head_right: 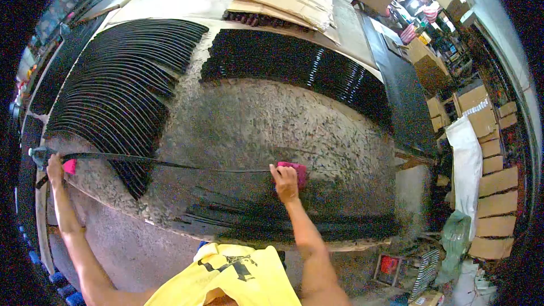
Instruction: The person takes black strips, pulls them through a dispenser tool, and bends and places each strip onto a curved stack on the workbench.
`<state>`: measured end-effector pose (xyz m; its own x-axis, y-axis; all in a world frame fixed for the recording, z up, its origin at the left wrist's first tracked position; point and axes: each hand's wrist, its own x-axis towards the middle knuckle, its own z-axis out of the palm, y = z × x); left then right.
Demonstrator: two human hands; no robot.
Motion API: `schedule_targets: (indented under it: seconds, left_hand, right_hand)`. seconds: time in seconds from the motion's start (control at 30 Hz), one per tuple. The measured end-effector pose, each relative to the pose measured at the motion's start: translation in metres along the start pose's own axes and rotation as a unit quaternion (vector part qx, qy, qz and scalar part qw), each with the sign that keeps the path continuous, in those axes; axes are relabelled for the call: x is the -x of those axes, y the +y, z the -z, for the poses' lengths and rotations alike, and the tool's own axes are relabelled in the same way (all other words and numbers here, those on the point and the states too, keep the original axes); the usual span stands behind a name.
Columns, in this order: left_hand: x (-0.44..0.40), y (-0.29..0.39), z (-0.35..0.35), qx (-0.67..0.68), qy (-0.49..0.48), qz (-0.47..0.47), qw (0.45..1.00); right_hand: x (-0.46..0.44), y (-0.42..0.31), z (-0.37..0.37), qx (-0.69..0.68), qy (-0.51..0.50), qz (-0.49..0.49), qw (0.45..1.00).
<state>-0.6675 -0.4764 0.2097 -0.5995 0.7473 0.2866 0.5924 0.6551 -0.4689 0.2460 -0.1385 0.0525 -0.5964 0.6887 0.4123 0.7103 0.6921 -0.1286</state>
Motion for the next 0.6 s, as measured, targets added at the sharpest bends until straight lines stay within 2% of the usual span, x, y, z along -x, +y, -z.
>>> schedule_targets:
  seconds: [0.07, 0.13, 0.27, 0.33, 0.37, 0.4, 0.43, 0.47, 0.5, 0.53, 0.57, 0.6]
  left_hand:
    - [-0.012, -0.059, -0.020, -0.076, 0.063, -0.011, 0.995]
    - [-0.024, -0.099, 0.014, 0.059, 0.004, 0.041, 0.997]
    - [-0.020, -0.132, 0.091, -0.107, 0.014, 0.076, 0.991]
    - [-0.026, -0.153, 0.089, -0.097, 0.039, 0.014, 0.994]
    - [-0.016, -0.110, 0.131, -0.065, -0.034, 0.042, 0.996]
    - [-0.013, -0.081, 0.149, -0.018, -0.064, 0.036, 0.997]
    - [0.007, -0.031, 0.173, 0.040, -0.016, -0.009, 0.999]
    - [0.015, 0.012, 0.169, 0.090, 0.000, -0.067, 0.994]
    - [0.023, 0.058, 0.172, 0.138, 0.016, -0.125, 0.982]
    - [0.046, 0.139, 0.228, 0.166, -0.028, -0.122, 0.978]
    - [0.055, 0.190, 0.236, 0.285, -0.001, -0.230, 0.931]
    - [0.067, 0.247, 0.234, 0.298, -0.015, -0.232, 0.926]
  right_hand:
    - [-0.010, -0.023, -0.013, 0.006, 0.029, 0.010, 1.000]
    - [-0.017, -0.040, -0.024, -0.046, 0.019, -0.001, 0.999]
    - [-0.032, -0.049, -0.007, -0.083, 0.038, 0.005, 0.996]
    - [-0.036, -0.021, 0.027, -0.102, 0.010, 0.012, 0.995]
    - [-0.034, -0.001, 0.054, -0.097, -0.013, 0.004, 0.995]
    - [-0.033, 0.023, 0.090, -0.096, -0.008, 0.008, 0.995]
    - [-0.020, 0.061, 0.111, -0.038, 0.016, 0.023, 0.999]
    - [-0.008, 0.096, 0.145, -0.051, 0.010, -0.021, 0.998]
    - [0.004, 0.129, 0.197, 0.028, -0.004, -0.037, 0.999]
    - [0.015, 0.163, 0.247, 0.073, 0.028, -0.034, 0.996]
    - [0.023, 0.192, 0.306, 0.067, 0.047, -0.053, 0.995]
    - [0.044, 0.236, 0.351, 0.141, 0.062, -0.078, 0.985]
